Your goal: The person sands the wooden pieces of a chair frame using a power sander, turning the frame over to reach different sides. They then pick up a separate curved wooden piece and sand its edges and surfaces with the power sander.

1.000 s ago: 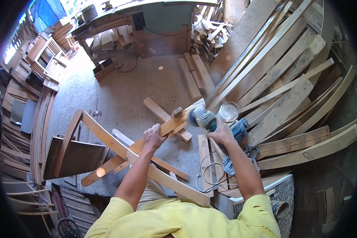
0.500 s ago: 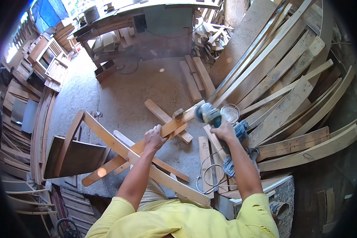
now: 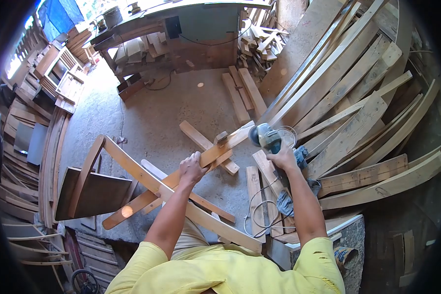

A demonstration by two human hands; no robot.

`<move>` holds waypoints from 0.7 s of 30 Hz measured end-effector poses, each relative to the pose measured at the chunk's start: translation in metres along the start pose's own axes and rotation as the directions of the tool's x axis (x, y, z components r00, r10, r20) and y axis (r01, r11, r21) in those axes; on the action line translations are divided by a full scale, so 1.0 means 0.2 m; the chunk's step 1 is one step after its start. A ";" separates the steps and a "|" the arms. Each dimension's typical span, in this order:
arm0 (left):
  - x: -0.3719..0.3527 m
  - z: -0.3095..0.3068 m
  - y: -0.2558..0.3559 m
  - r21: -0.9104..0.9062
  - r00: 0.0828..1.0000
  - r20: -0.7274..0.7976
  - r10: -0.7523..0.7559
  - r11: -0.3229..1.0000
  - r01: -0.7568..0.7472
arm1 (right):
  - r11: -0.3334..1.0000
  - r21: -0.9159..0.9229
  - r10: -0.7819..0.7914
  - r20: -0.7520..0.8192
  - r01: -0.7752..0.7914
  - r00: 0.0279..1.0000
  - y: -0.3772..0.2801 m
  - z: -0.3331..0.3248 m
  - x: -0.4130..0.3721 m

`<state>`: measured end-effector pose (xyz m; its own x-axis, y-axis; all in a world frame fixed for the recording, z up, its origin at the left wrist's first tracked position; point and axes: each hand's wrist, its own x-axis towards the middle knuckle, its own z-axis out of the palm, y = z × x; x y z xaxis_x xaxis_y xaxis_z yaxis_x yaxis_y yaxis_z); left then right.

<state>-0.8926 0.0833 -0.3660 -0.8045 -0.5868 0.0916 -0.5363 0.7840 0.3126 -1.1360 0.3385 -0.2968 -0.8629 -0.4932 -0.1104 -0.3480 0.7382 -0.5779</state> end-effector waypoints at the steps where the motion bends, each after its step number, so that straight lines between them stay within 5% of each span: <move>1: 0.00 0.00 0.00 0.000 1.000 -0.005 0.005 1.000 -0.005 | 1.000 -0.021 -0.012 0.034 0.013 0.999 0.00 0.03 -0.02; 4: 0.00 0.01 -0.01 0.002 1.000 -0.011 0.007 1.000 -0.007 | 0.980 -0.080 -0.173 0.112 0.182 0.979 -0.09 0.10 -0.17; 6: 0.00 0.02 0.00 0.010 1.000 -0.010 0.007 1.000 -0.007 | 0.986 -0.053 -0.145 0.195 0.158 0.970 -0.15 0.08 -0.19; 14: 0.00 0.00 0.00 -0.006 1.000 0.008 -0.007 1.000 0.007 | 0.997 -0.032 -0.064 0.008 0.064 0.998 0.01 0.04 0.20; 20: -0.01 -0.01 0.00 -0.006 1.000 -0.009 0.018 1.000 -0.018 | 0.994 -0.047 -0.084 0.176 0.094 0.981 -0.19 0.05 0.09; 21: -0.01 -0.02 0.00 -0.003 1.000 -0.014 0.018 1.000 -0.018 | 0.990 -0.096 -0.091 0.094 0.100 0.991 -0.18 0.03 0.09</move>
<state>-0.8907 0.0833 -0.3628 -0.8106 -0.5751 0.1101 -0.5207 0.7940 0.3139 -1.1374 0.3010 -0.2826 -0.7894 -0.5994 -0.1324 -0.4664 0.7259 -0.5055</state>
